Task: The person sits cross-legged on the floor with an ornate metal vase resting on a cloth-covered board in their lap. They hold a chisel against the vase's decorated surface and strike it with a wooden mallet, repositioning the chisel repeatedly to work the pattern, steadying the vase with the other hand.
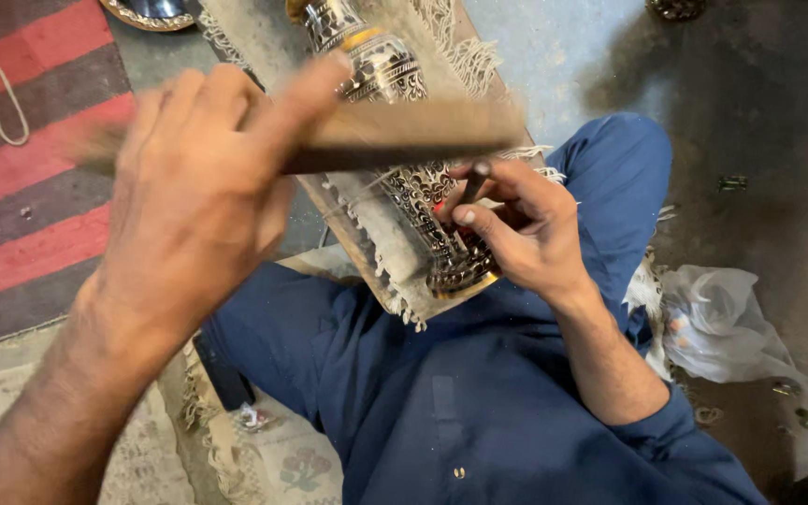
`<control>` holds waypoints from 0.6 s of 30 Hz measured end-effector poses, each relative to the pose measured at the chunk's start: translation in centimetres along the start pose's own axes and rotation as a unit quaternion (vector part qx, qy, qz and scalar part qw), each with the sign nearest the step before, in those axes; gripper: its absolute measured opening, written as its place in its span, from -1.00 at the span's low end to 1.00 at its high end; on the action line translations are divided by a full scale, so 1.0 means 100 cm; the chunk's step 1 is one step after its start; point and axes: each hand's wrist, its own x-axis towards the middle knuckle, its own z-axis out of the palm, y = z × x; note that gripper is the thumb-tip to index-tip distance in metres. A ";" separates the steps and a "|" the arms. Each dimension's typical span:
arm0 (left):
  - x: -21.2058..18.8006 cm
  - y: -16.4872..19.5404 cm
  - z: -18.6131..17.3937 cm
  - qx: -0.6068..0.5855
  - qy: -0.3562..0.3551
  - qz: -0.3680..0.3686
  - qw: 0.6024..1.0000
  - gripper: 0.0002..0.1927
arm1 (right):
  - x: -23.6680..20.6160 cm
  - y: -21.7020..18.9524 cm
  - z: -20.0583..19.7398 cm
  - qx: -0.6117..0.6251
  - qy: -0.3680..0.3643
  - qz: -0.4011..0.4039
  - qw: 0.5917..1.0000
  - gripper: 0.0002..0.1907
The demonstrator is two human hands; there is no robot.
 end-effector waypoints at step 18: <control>-0.030 0.014 0.054 -0.311 0.005 -0.297 0.903 -0.55 | 0.011 0.017 -0.024 0.056 -0.024 -0.017 0.998 -0.57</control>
